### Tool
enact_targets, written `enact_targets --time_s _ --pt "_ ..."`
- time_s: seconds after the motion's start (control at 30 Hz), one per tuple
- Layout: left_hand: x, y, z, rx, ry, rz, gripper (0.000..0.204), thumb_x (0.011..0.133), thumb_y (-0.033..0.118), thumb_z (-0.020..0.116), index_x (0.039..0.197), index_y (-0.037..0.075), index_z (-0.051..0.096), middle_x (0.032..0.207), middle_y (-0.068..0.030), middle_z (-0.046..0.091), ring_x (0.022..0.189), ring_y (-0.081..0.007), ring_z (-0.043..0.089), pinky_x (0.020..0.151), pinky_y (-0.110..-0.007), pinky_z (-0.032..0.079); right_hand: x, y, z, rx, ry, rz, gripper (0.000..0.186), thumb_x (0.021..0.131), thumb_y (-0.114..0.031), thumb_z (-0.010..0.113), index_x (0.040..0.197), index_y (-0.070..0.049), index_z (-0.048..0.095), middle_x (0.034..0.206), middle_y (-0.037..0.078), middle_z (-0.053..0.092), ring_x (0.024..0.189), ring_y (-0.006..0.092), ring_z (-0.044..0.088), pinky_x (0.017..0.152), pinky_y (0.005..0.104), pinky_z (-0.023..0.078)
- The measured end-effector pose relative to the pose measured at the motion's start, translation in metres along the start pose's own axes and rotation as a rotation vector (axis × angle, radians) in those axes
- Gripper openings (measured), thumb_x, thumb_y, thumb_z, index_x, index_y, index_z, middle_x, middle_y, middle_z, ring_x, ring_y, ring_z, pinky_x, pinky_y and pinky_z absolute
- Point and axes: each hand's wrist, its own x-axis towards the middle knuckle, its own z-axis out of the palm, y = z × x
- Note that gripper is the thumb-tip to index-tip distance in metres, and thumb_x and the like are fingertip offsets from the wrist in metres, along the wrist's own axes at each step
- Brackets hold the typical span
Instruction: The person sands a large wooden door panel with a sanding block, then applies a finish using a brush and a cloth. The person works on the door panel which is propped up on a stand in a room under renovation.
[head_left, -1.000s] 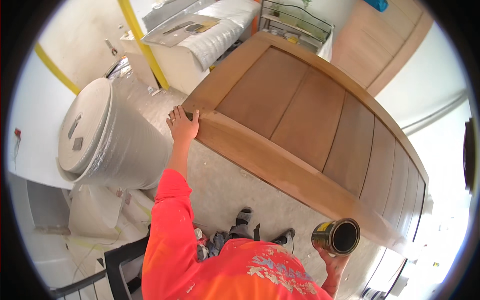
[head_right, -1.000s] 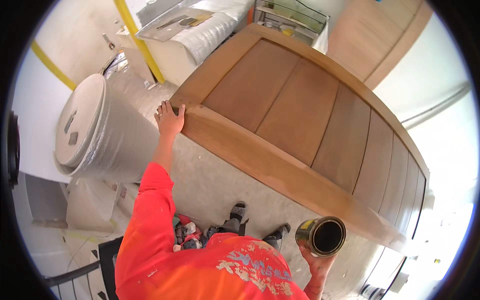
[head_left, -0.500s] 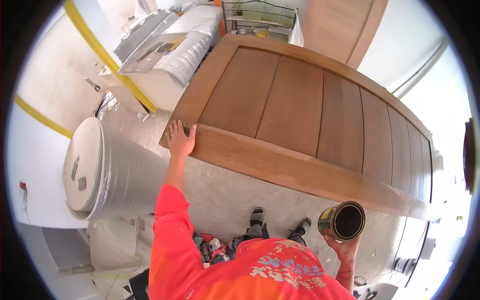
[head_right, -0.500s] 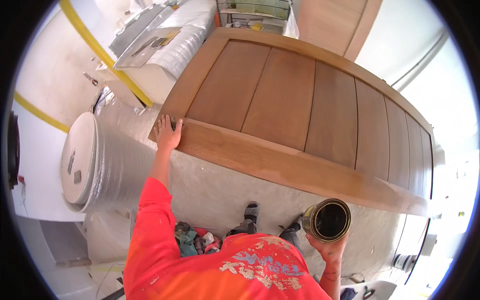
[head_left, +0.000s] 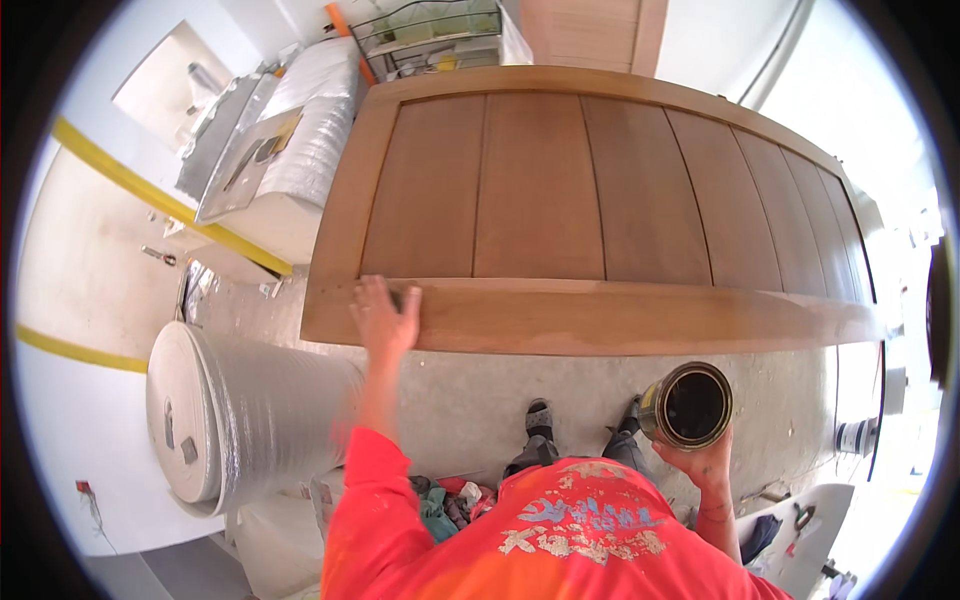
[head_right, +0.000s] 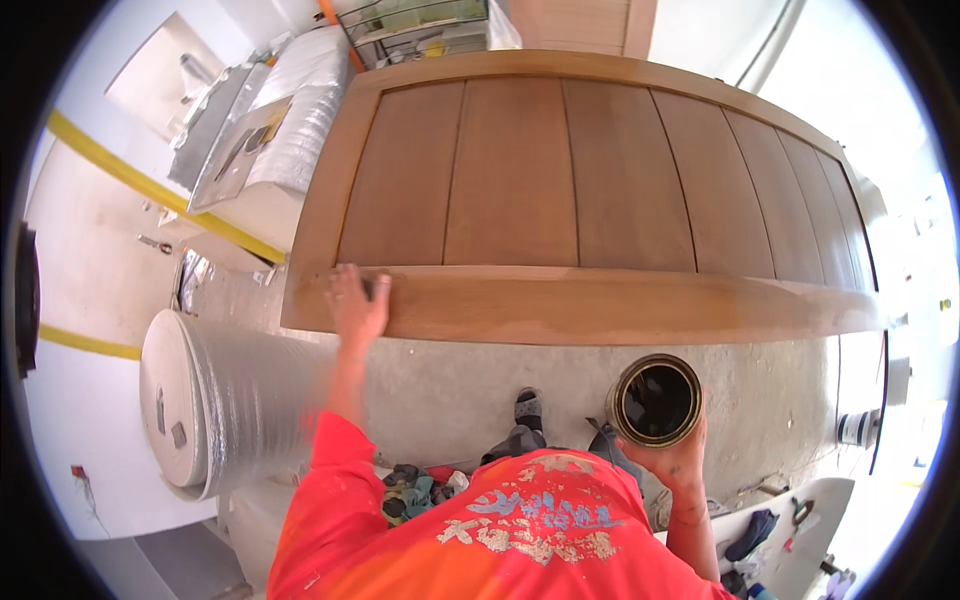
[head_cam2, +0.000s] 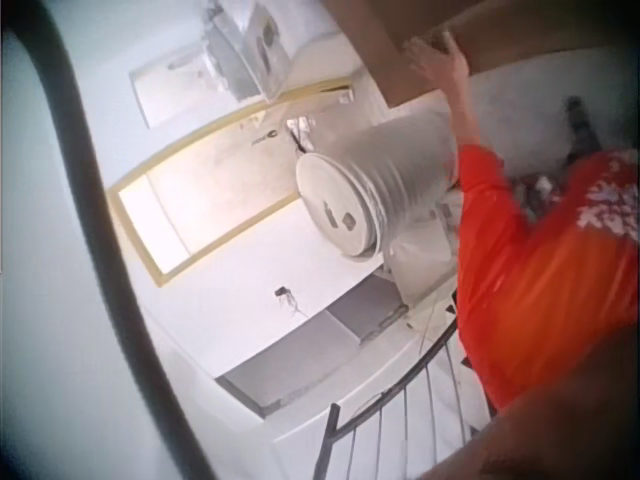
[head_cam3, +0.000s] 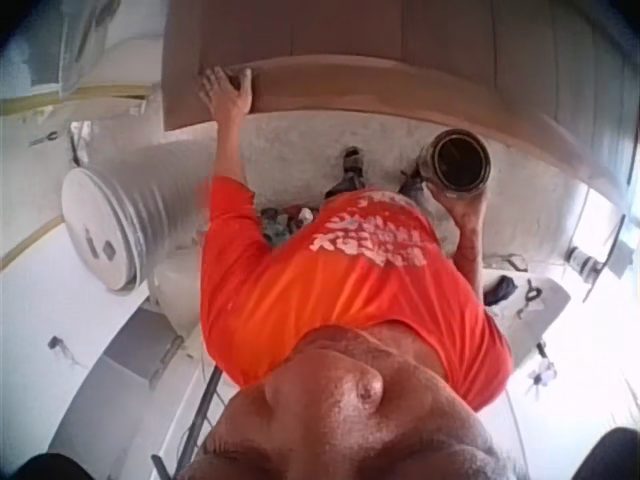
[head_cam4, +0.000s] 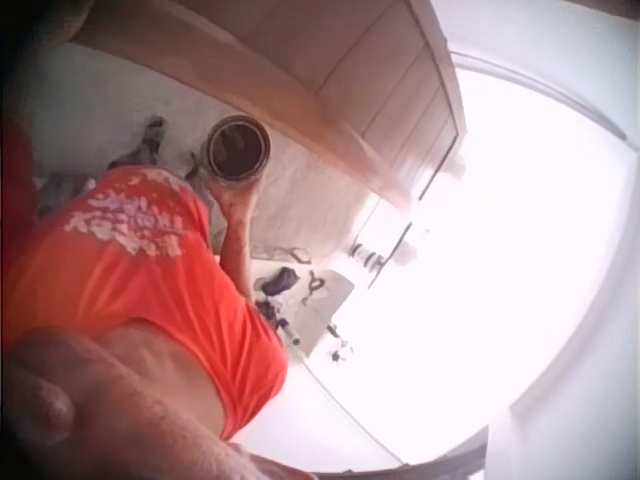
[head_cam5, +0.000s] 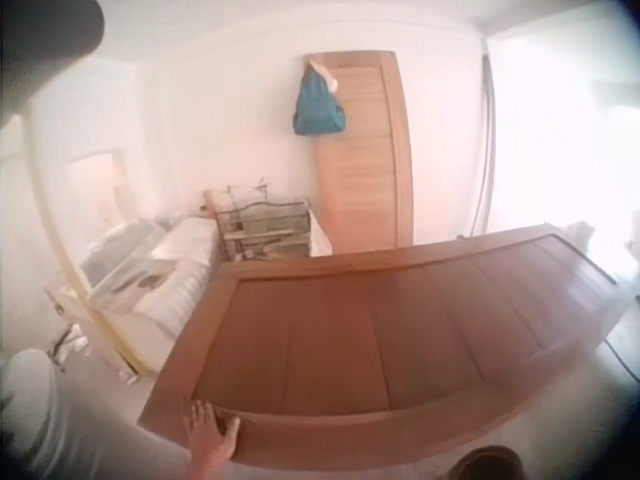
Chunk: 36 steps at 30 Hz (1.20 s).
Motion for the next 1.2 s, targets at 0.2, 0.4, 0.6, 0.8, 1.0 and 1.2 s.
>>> enact_targets --time_s 0.2,0.4,0.6,0.8,1.0,1.2 --pt "-0.094 0.189 0.038 -0.233 -0.128 0.577 0.091 0.099 0.058 0.063 0.160 -0.005 0.038 0.171 -0.0247 0.031 0.161 -0.0410 0.024 0.131 -0.057 0.015 0.021 -0.024 -0.001 -0.050 -0.044 -0.065 0.092 0.058 -0.018 0.100 0.137 -0.005 0.053 0.125 0.011 0.068 0.115 0.0239 0.066 0.105 0.0405 0.052" --pt "-0.036 0.083 0.012 -0.072 -0.123 0.356 0.082 0.104 0.055 0.059 0.163 0.001 0.037 0.173 -0.0227 0.029 0.162 -0.0357 0.024 0.132 -0.055 0.013 0.021 -0.025 -0.015 0.038 0.011 -0.042 0.089 0.059 -0.016 0.099 0.135 -0.004 0.055 0.126 0.012 0.068 0.116 0.0243 0.066 0.105 0.0404 0.052" --pt "0.007 -0.003 -0.008 -0.030 -0.076 0.056 0.092 0.105 0.063 0.049 0.165 -0.004 0.029 0.175 -0.0217 0.024 0.164 -0.0364 0.017 0.132 -0.053 0.010 0.011 -0.013 -0.019 0.059 0.049 -0.011 0.087 0.059 -0.015 0.099 0.133 -0.004 0.056 0.124 0.011 0.070 0.113 0.0243 0.068 0.103 0.0400 0.053" --pt "-0.076 0.172 0.030 -0.101 -0.161 0.430 0.100 0.099 0.064 0.061 0.164 -0.004 0.029 0.173 -0.0262 0.026 0.162 -0.0418 0.019 0.131 -0.057 0.012 -0.008 0.012 -0.030 0.096 0.078 0.076 0.086 0.060 -0.016 0.098 0.133 -0.004 0.055 0.124 0.012 0.070 0.113 0.0238 0.068 0.103 0.0398 0.054" --pt "-0.159 0.379 0.083 -0.373 -0.245 0.904 0.097 0.097 0.061 0.065 0.162 -0.005 0.035 0.171 -0.0236 0.031 0.161 -0.0379 0.026 0.131 -0.055 0.018 -0.009 0.008 -0.039 0.119 0.116 0.052 0.087 0.061 -0.017 0.098 0.134 -0.003 0.054 0.126 0.012 0.070 0.115 0.0234 0.068 0.103 0.0394 0.054" --pt "-0.122 0.283 0.068 -0.296 -0.234 0.771 0.088 0.098 0.058 0.064 0.163 0.004 0.038 0.170 -0.0194 0.037 0.161 -0.0338 0.029 0.131 -0.058 0.016 -0.009 0.015 -0.052 0.088 0.193 0.012 0.088 0.060 -0.018 0.099 0.134 -0.003 0.055 0.125 0.011 0.070 0.115 0.0231 0.068 0.104 0.0390 0.054"
